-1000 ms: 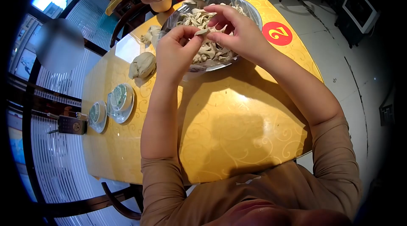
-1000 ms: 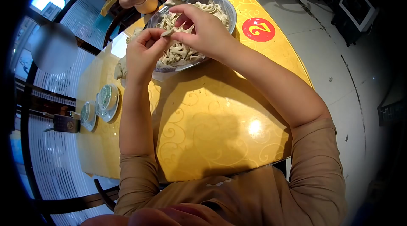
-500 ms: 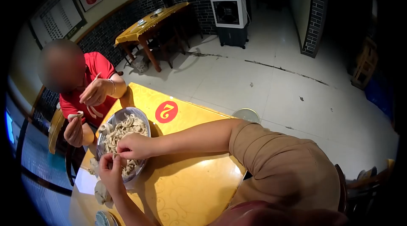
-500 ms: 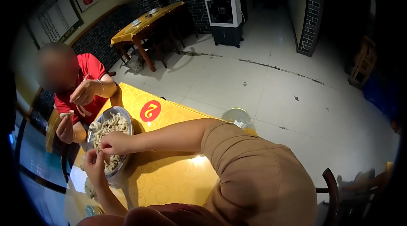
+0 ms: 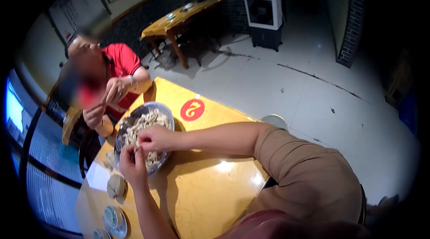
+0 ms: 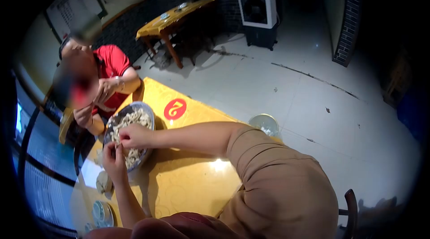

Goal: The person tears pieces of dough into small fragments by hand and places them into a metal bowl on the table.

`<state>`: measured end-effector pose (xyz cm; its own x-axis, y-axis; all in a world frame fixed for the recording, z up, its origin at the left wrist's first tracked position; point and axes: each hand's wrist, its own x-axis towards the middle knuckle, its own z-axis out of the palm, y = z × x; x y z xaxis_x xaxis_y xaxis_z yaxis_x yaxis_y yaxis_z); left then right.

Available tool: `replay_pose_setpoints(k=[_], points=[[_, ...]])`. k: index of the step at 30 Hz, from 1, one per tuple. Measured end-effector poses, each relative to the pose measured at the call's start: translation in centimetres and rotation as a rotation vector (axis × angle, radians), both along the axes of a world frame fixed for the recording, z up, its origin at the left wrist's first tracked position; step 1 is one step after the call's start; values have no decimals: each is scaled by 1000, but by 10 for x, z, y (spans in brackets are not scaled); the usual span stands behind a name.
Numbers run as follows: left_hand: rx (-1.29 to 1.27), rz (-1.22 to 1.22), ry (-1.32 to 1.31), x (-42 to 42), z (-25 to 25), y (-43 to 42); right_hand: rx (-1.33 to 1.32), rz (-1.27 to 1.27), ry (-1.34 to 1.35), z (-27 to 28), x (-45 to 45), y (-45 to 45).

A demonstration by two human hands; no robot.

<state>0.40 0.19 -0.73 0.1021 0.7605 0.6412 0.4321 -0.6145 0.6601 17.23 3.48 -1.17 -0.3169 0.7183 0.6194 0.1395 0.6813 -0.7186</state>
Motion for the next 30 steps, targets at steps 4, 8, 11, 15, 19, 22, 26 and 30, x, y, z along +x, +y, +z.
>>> replay_pose_setpoints(k=[4,8,11,15,19,22,26,30], points=[[72,56,10,7,-6,-2,-191,61,67,3,1,-5],[51,91,-37,12,0,-7,-294,38,53,5,2,-1],[-27,13,-222,10,10,-12,-459,56,197,-3,5,11],[-267,-3,-411,0,16,-2,-291,-16,-2,-1,7,8],[-465,-109,-472,-10,11,6,-46,-87,-225,-5,10,13],[-440,-101,-402,-9,10,6,133,-118,-217,-7,9,16],[-358,-72,-348,-2,5,6,-329,119,62,13,10,2],[-415,-119,-358,0,7,2,-395,165,-11,15,12,0]])
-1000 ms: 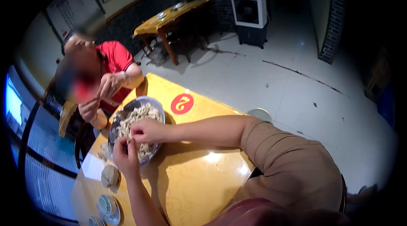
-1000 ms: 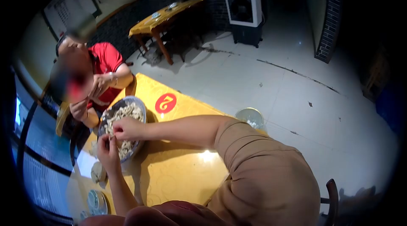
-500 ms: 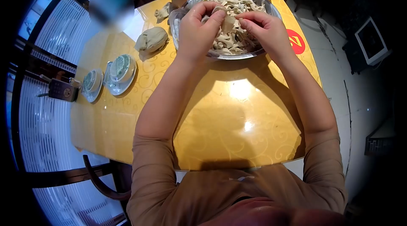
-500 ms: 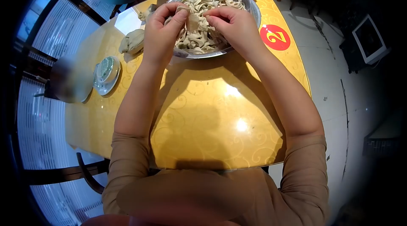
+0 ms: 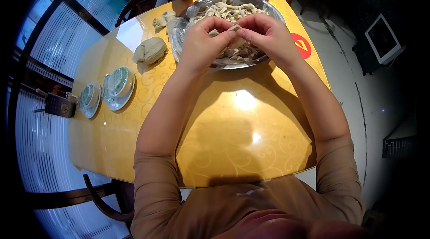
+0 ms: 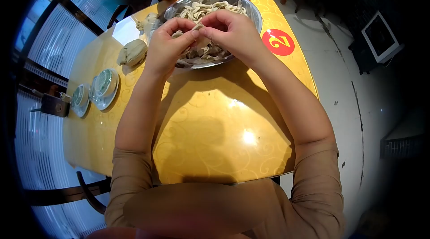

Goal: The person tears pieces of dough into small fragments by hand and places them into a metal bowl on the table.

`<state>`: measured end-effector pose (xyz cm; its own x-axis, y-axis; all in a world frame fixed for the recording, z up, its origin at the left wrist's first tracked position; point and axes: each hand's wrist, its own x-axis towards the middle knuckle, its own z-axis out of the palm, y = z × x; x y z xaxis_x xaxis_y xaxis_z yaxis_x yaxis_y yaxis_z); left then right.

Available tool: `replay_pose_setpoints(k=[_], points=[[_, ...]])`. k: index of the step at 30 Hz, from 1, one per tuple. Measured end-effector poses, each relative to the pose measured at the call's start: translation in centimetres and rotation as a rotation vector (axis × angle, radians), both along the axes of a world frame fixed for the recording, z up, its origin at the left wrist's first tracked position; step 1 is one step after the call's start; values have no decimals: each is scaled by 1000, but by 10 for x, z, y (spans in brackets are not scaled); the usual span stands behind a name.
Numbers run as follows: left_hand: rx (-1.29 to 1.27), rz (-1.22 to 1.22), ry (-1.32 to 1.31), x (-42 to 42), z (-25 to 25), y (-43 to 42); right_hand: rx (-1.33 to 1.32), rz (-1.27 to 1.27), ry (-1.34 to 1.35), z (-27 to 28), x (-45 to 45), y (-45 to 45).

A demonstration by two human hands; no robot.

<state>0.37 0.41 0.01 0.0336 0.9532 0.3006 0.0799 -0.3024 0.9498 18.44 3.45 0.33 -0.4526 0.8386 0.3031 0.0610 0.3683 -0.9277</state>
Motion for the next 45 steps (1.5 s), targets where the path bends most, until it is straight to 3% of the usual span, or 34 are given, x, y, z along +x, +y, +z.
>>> replay_pose_setpoints(k=[4,9,15,35,40,41,43,45], points=[[12,31,17,-1,0,1,56,-52,-30,-3,-3,0],[49,79,227,0,6,-3,89,-71,40,-11,-6,1],[333,169,427,2,-7,2,175,-173,-57,-18,-9,2],[659,121,392,15,-8,-5,109,-203,4,-20,-6,9],[533,291,185,0,15,-9,-8,-197,26,-19,-4,9],[286,237,22,-2,18,-11,-6,-203,8,-19,-4,10],[310,239,7,-8,18,-4,194,-253,-73,-15,-7,4],[171,188,-100,-6,18,-5,193,-214,-39,-21,-7,9]])
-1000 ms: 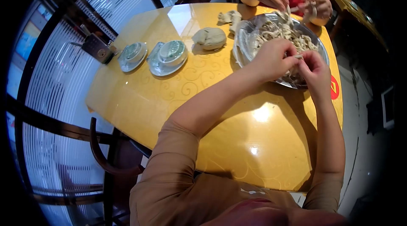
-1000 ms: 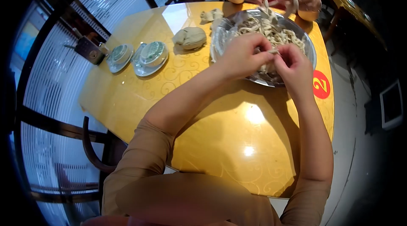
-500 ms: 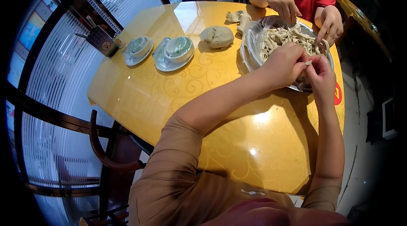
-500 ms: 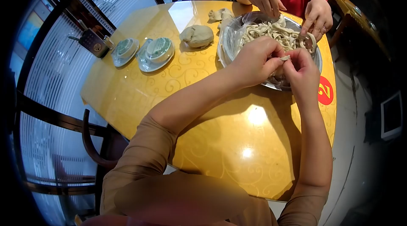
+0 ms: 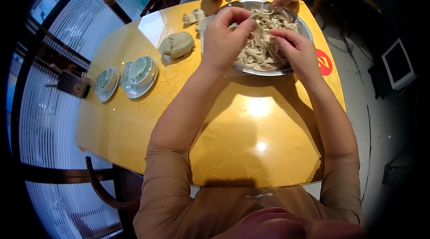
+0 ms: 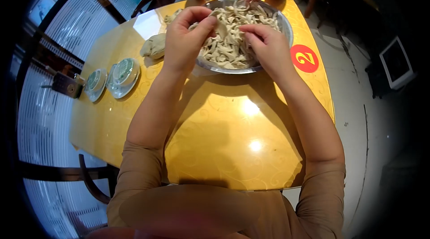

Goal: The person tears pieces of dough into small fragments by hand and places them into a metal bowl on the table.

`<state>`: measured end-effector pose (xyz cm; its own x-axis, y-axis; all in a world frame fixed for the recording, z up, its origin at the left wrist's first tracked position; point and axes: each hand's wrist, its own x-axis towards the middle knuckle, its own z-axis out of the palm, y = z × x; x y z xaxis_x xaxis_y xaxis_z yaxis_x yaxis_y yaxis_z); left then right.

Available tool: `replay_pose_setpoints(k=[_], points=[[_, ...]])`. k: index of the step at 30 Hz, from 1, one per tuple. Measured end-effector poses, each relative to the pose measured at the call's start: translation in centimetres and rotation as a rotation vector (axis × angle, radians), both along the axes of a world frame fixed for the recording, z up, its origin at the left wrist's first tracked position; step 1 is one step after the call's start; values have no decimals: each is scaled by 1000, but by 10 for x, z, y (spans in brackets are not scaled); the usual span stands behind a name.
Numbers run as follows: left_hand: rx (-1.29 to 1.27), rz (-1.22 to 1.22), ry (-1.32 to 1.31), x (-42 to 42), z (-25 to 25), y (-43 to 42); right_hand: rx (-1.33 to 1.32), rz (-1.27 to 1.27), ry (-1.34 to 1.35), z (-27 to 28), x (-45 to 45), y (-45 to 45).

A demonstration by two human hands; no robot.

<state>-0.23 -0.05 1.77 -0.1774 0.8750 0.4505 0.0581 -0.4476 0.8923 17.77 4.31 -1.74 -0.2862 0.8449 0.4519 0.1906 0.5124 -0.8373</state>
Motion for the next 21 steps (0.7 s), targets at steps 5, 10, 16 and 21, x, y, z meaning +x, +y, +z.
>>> replay_pose_setpoints(k=[5,10,16,21], points=[[-144,-77,142,-3,-12,7,61,-19,-26,3,0,-4],[-239,-155,-54,2,-8,5,108,-55,15,10,0,-7],[-235,-382,-202,-2,-6,3,-96,172,156,13,-8,-18],[-121,-374,-116,2,-10,2,-147,206,217,9,-6,-13]])
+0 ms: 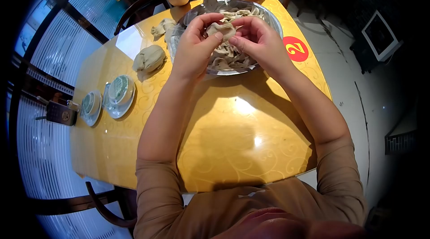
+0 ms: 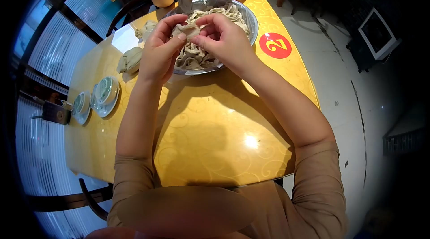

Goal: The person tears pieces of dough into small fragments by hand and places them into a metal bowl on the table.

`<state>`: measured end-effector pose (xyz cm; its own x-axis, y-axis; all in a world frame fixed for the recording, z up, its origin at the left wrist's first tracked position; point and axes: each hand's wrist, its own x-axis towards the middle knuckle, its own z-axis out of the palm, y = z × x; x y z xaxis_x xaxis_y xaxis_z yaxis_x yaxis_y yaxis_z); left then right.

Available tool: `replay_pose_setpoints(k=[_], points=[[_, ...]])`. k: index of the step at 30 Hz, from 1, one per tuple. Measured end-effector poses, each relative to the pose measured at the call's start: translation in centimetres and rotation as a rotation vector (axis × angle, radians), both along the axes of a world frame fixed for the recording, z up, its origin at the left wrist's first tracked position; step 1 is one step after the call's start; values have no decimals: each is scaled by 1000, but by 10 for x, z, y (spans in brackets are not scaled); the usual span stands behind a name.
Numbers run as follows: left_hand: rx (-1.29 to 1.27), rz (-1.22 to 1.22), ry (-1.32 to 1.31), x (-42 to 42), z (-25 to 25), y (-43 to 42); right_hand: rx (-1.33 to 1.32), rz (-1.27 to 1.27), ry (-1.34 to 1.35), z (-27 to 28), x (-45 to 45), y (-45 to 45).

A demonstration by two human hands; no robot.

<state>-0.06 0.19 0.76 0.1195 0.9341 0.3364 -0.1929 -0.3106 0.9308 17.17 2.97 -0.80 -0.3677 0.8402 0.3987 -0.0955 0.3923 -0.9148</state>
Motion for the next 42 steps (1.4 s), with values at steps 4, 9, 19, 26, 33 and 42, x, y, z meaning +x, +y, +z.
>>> replay_pose_setpoints(k=[4,9,19,26,33,42], points=[[50,11,30,3,3,-3,106,-61,21,-3,0,4],[206,166,207,5,1,-3,247,-201,-163,3,5,2],[129,183,174,3,-5,2,81,-146,-161,12,8,-4],[158,262,286,3,-5,-1,108,-101,-147,10,8,-2],[284,247,485,2,-5,1,59,-88,-176,11,10,-2],[431,352,633,15,-3,-8,206,-254,-325,10,7,-4]])
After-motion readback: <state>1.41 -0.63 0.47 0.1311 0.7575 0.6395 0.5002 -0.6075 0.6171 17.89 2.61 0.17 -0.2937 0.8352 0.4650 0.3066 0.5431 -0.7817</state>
